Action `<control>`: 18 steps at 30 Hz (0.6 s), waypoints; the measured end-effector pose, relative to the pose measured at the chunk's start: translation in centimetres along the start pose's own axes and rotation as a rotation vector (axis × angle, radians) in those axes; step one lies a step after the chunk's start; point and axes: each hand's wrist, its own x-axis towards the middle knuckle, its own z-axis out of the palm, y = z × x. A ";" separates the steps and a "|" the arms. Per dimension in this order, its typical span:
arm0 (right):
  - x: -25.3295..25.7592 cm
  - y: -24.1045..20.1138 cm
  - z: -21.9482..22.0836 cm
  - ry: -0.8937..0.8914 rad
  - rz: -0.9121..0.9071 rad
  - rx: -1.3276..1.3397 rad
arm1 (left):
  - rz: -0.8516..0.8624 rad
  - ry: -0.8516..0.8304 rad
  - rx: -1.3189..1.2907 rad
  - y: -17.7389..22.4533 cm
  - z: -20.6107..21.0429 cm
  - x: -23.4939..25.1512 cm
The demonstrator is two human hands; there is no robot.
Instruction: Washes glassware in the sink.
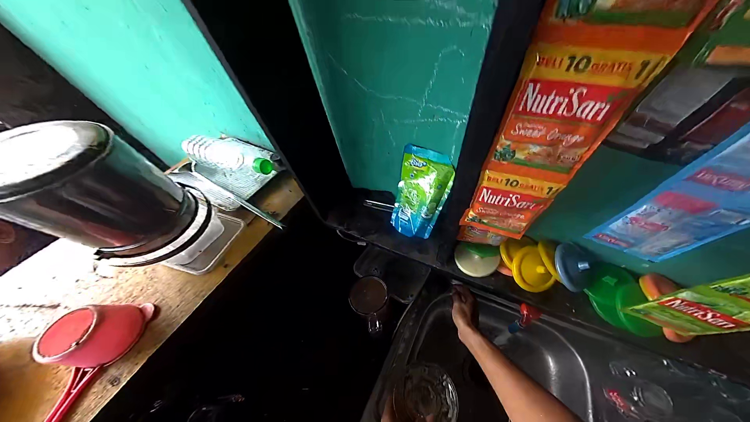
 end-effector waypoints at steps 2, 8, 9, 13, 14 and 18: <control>-0.5 2.1 -1.2 0.068 0.250 0.407 | -0.061 0.044 0.028 0.2 0.3 0.5; 0.3 9.0 -9.7 0.171 0.503 1.432 | 0.111 -0.051 0.224 0.6 5.5 6.5; 0.0 8.6 -10.2 0.171 0.494 1.337 | 0.126 -0.093 0.240 0.6 6.9 7.7; -3.1 9.7 -9.5 0.077 0.207 0.313 | -0.026 -0.238 0.131 0.3 13.1 11.6; -4.2 11.1 -9.7 -0.024 0.036 0.037 | -0.091 -0.247 0.098 0.2 14.4 12.2; -7.9 11.8 -12.8 -0.459 -0.220 -0.915 | -0.182 -0.254 0.126 0.0 17.9 13.1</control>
